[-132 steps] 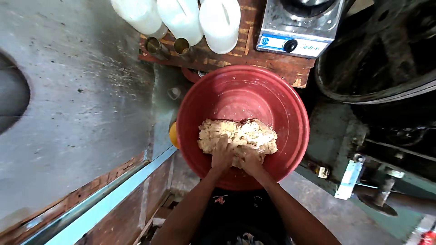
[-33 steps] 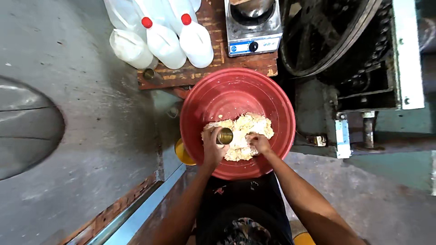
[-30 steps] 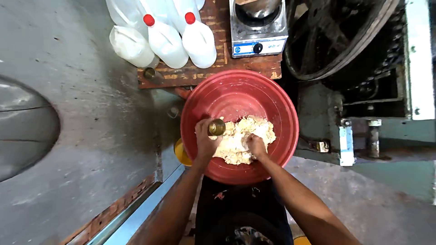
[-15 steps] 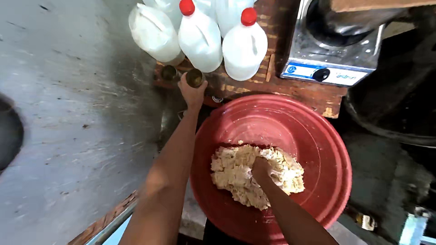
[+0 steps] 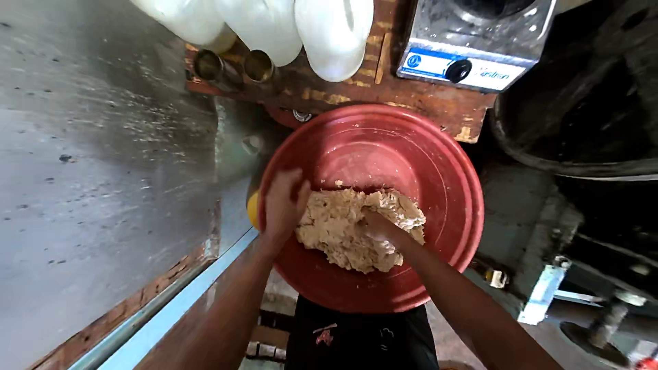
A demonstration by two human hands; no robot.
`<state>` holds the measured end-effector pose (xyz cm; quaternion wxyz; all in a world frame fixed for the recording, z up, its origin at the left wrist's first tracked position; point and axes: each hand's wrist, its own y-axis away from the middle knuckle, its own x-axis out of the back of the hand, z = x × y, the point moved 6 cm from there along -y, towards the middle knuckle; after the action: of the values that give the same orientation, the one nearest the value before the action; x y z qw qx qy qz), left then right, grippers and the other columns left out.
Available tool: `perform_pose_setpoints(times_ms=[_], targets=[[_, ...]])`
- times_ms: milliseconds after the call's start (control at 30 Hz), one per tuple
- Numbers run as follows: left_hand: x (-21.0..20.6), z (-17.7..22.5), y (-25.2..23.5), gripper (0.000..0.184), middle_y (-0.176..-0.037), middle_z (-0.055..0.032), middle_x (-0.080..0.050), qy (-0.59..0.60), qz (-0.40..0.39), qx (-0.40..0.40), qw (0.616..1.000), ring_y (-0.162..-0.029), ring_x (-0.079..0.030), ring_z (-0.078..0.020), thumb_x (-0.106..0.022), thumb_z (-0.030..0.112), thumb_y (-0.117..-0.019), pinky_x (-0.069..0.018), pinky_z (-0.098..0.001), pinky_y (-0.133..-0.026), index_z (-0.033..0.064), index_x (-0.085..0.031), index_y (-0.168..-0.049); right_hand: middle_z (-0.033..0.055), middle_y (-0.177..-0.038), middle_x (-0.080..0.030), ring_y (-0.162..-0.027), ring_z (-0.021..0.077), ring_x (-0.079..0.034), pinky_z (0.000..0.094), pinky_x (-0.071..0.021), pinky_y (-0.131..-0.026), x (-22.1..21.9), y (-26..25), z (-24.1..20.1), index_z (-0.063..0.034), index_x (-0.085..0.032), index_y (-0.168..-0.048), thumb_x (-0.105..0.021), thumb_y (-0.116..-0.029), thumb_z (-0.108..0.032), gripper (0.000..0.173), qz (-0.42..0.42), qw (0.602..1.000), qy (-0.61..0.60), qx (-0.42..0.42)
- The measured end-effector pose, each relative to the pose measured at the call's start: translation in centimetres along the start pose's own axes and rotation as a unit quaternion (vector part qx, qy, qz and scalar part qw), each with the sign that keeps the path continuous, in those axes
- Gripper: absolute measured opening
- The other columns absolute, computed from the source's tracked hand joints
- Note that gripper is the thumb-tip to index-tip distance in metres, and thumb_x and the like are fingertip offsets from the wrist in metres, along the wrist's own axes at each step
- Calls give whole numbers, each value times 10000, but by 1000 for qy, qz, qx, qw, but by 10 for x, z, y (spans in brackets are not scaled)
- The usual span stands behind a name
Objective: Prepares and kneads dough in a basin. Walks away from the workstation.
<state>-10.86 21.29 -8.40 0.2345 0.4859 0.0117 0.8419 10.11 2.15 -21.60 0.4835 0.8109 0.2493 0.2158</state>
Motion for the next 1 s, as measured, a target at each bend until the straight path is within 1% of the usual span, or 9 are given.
perform_pose_setpoints(times_ms=[67, 167, 267, 400, 500, 633, 733, 900, 1000], targets=[[-41, -29, 37, 538, -1382, -127, -619, -12, -105, 24, 994, -1278, -606, -251, -599, 437, -1012, -506, -476, -1084, 101, -575, -1431, 238, -1261, -664, -1183, 413, -643, 638, -506, -1001, 7, 35, -21, -48, -599, -1370, -612, -995, -457, 554, 30, 999, 24, -32], [-72, -67, 38, 863, -1563, -228, -428, -7, -219, 104, 970, -1436, -450, -355, -669, 522, -943, -392, -526, -1180, 35, -346, -1578, 247, -1306, -639, -1185, 428, -644, 628, -530, -969, -19, 39, -51, -53, -509, -1459, -579, -1022, -383, 552, 50, 995, 65, -54], [-95, -76, 13, 962, -1623, -216, -343, -11, -264, 104, 959, -1468, -406, -364, -713, 539, -913, -379, -553, -1182, 56, -263, -1613, 259, -1331, -611, -1148, 427, -660, 601, -556, -927, -55, 0, -65, 15, -444, -1458, -612, -995, -264, 567, 73, 992, 39, -94], [-133, -45, -38, 614, -1619, -77, -404, -124, -263, -47, 956, -1497, -379, -264, -534, 412, -1036, -350, -533, -1201, 147, -400, -1573, 261, -1295, -641, -1132, 432, -668, 616, -561, -900, -49, -41, -77, 6, -516, -1430, -591, -984, -181, 489, 123, 987, 36, -100], [-171, -4, -44, 498, -1568, -51, -474, -155, -285, -166, 931, -1456, -433, -252, -583, 213, -1003, -387, -521, -1177, 148, -523, -1493, 237, -1229, -675, -1079, 415, -695, 606, -578, -862, -59, -50, -61, -26, -516, -1418, -672, -919, -219, 557, 136, 988, 47, -64], [-199, 11, -36, 468, -1519, -43, -529, -174, -389, -289, 857, -1450, -437, -278, -562, 187, -1007, -395, -540, -1153, 199, -553, -1474, 211, -1309, -645, -1178, 361, -654, 584, -535, -1005, -41, -31, -40, -58, -493, -1463, -685, -963, -295, 586, -20, 994, -54, 90], [-174, -18, -37, 430, -1443, -84, -590, -181, -411, -233, 863, -1393, -498, -296, -498, 427, -1060, -405, -552, -1138, 192, -628, -1395, 186, -1355, -643, -1269, 353, -609, 592, -462, -1098, 18, 28, -24, -94, -665, -1346, -640, -1006, -314, 406, -47, 994, 29, 92], [-146, -71, -33, 756, -1344, -191, -625, -142, -410, 40, 900, -1249, -604, -376, -600, 709, -900, -481, -635, -1041, 82, -648, -1318, 230, -1167, -692, -1118, 439, -657, 681, -524, -926, 150, 16, 49, -57, -722, -1126, -650, -985, -322, 309, 167, 968, 188, -17], [-155, -80, -20, 820, -1418, -248, -547, -92, -395, 87, 910, -1301, -559, -400, -581, 712, -912, -460, -621, -1073, 30, -586, -1368, 242, -1279, -667, -1245, 455, -601, 707, -465, -1009, 134, -2, 97, -60, -709, -1217, -502, -1046, -470, 490, 129, 965, 204, -101]])
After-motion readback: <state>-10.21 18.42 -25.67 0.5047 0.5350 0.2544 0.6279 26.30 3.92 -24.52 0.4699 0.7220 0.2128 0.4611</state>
